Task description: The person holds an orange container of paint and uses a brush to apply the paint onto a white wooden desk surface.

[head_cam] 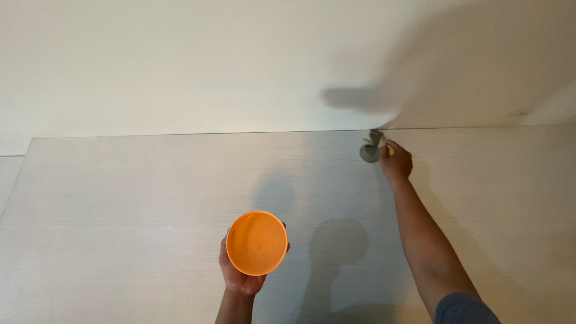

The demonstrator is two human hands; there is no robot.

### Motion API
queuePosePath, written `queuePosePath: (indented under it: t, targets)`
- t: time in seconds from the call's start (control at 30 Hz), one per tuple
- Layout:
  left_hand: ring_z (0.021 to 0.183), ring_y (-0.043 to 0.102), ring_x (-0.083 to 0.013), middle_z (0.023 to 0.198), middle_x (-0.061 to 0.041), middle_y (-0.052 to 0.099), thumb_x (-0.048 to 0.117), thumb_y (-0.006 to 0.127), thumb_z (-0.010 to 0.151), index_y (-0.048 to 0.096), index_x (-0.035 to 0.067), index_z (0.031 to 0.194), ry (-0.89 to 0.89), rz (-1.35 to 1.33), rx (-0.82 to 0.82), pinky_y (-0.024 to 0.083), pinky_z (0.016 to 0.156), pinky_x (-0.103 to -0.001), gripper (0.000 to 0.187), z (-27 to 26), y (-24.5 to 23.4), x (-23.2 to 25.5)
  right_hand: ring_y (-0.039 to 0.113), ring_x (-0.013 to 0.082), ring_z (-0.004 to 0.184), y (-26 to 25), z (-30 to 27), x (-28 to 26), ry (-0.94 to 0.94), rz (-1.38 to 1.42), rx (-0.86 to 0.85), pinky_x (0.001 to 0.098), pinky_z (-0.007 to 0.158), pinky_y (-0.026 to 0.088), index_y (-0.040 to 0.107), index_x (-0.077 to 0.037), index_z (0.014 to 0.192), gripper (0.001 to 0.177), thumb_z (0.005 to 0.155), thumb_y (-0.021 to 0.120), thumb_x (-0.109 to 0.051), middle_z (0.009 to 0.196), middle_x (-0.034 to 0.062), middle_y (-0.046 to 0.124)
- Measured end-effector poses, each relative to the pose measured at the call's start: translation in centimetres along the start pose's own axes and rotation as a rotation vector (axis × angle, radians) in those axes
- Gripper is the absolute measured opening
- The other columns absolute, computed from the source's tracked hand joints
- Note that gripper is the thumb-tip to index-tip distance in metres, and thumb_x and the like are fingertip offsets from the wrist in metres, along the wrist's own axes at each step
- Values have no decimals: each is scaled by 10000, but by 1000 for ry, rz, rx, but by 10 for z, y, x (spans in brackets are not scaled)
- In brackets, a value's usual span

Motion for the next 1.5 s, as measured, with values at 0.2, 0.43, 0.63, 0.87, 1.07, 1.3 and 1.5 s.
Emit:
queuePosePath:
  t: [0.2,0.43,0.63,0.87,1.07,1.3,1.5]
  targets:
    - [1105,643,-468,1267,-329,598,511,356,1039,564,19,1317,4,29,133,594,867,-620,602,-7,-7,0,687,306,965,61,-25,-47,-313,-313,2,457,871,551,708,-125,1273,331,1009,632,-310,1079,125,754]
    - [1134,618,-497,1290,-349,580,501,346,1084,549,3,1357,53,71,106,584,865,-639,603,-10,-6,8,711,231,901,155,-75,-106,-421,10,-285,398,807,592,695,-137,1292,349,1009,623,-329,1074,113,748]
    - [1199,583,-500,1330,-321,558,498,315,1062,531,22,1376,22,10,81,567,901,-661,609,-12,0,7,716,246,797,130,-81,-91,-208,93,-411,393,739,605,699,-212,1309,355,1023,583,-388,1079,86,776]
    - [1194,585,-505,1321,-331,553,494,365,1071,532,14,1374,0,-15,70,568,909,-661,592,-14,7,13,728,262,968,42,-62,-41,-275,91,6,383,834,574,755,-187,1243,343,971,641,-362,1116,111,780]
    - [1173,591,-493,1331,-348,551,501,374,1090,533,-2,1374,-5,-35,41,577,923,-643,599,-18,14,16,703,313,970,69,-74,-47,-196,-217,-65,441,856,569,687,-141,1343,401,989,619,-316,1121,169,736]
    - [1179,598,-486,1309,-325,561,515,326,1061,526,21,1365,-19,-8,149,581,900,-647,614,-26,11,20,770,235,927,136,-123,-96,-207,184,-333,338,827,616,717,-108,1272,378,982,626,-332,1100,115,781]
    - [1199,587,-493,1314,-296,566,506,320,1038,523,36,1365,-22,-8,236,557,905,-681,608,-30,8,26,760,248,965,93,-107,-74,-211,149,-147,353,845,596,754,-154,1224,334,973,662,-354,1106,98,785]
Point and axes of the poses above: each hand's wrist, its own z-axis towards the middle knuckle, its own y-axis out of the palm, x = y × z, the point moved 10 cm from there along z, towards the middle knuckle
